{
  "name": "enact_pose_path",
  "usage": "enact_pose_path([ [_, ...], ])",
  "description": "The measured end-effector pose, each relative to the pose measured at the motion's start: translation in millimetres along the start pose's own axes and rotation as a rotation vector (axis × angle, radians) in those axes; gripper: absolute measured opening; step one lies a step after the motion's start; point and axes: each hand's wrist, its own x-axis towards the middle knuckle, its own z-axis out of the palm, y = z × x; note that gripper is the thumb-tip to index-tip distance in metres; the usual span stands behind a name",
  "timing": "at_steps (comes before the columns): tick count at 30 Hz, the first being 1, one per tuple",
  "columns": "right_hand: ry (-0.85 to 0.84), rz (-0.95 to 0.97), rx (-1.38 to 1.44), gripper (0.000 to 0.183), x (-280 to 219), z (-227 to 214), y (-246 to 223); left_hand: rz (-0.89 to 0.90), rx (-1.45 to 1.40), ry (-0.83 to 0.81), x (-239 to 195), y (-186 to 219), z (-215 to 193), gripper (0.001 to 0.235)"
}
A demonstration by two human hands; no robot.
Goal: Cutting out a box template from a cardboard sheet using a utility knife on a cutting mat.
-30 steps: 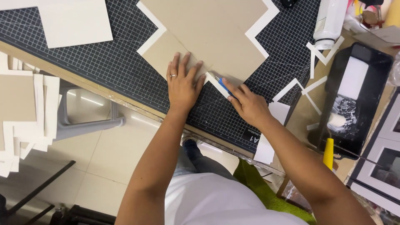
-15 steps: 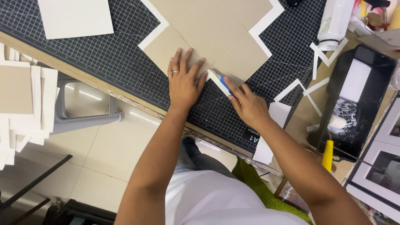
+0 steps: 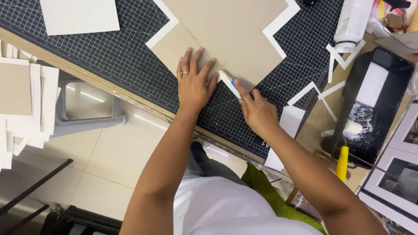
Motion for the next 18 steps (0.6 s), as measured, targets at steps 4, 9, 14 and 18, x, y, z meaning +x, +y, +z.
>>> enact_pose_path([
  [4, -0.065, 0.021, -0.058, 0.056, 2.3, -6.2, -7.6, -0.008, -0.001, -0.007, 0.6, 0.7, -0.4, 0.039],
  [9, -0.149, 0.053, -0.182, 0.062, 9.2, 7.1, 8.7, 0.121, -0.061, 0.082, -1.7, -3.8, -2.5, 0.047],
  [14, -0.248, 0.094, -0.162, 0.063, 13.2, -6.9, 5.2, 0.11, -0.047, 0.067, -0.7, -2.8, -2.1, 0.049],
  [18, -0.258, 0.087, -0.158, 0.064, 11.5, -12.1, 2.9, 0.1, -0.036, 0.049, 0.0, -4.8, -1.2, 0.049],
])
